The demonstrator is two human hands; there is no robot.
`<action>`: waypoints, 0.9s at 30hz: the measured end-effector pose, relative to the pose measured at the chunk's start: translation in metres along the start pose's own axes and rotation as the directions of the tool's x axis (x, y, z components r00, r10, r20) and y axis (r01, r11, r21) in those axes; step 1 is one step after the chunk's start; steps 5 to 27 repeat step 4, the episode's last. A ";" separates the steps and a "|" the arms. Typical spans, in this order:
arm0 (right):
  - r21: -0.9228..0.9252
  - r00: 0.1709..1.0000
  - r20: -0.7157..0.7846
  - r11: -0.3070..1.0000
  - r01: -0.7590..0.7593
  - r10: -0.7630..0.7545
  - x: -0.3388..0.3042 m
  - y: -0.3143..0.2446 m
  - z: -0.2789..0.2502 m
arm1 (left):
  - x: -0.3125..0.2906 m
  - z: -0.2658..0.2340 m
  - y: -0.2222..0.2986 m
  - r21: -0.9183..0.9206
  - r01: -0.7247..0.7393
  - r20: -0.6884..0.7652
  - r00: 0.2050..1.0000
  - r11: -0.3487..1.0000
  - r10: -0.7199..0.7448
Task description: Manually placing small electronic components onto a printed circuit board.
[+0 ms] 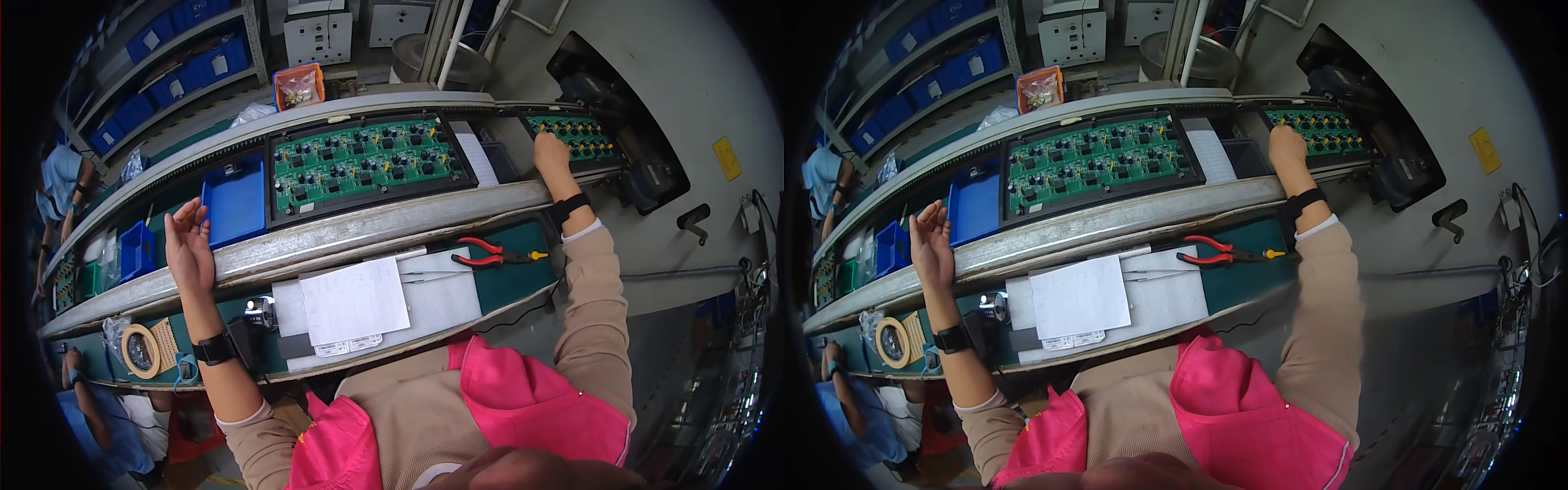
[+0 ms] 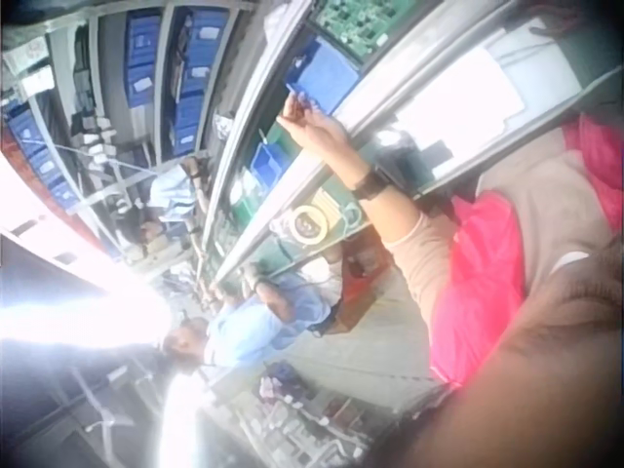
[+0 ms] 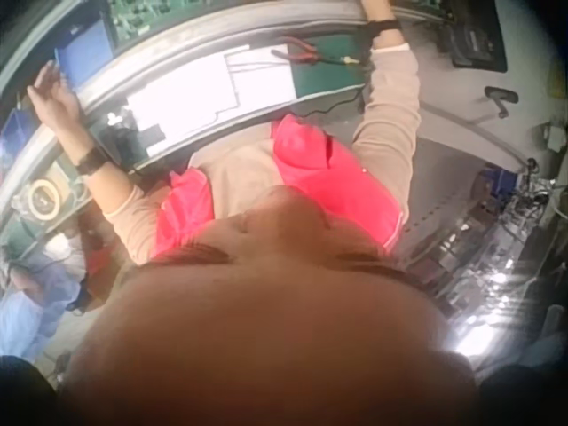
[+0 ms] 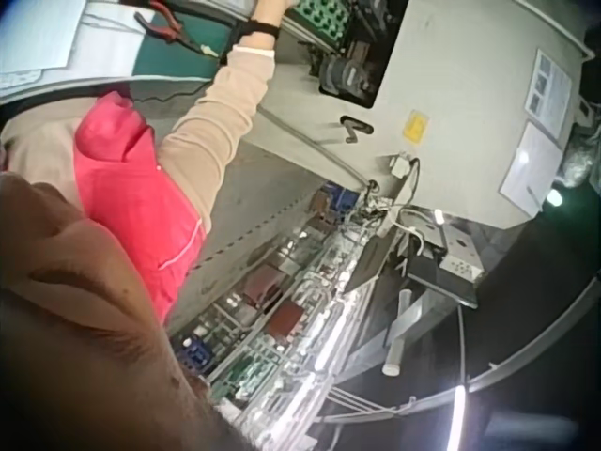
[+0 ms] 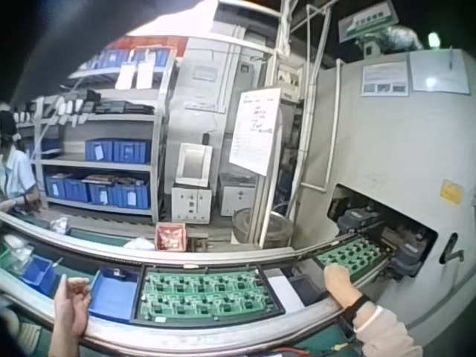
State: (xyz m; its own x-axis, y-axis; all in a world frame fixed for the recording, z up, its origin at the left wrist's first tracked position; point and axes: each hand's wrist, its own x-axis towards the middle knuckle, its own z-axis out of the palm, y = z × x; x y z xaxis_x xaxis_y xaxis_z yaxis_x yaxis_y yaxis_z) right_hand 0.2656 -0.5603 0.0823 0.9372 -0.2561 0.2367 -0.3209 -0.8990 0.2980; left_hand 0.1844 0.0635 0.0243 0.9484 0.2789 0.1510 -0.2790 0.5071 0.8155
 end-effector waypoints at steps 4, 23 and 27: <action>0.019 0.999 0.028 0.999 -0.039 0.039 0.005 0.002 0.000 | 0.001 0.000 0.002 0.005 0.005 -0.001 1.000 1.000 -0.005; 0.019 0.999 0.028 0.999 -0.039 0.039 0.005 0.002 0.000 | 0.001 0.000 0.002 0.005 0.005 -0.001 1.000 1.000 -0.005; 0.019 0.999 0.028 0.999 -0.039 0.039 0.005 0.002 0.000 | 0.001 0.000 0.002 0.005 0.005 -0.001 1.000 1.000 -0.005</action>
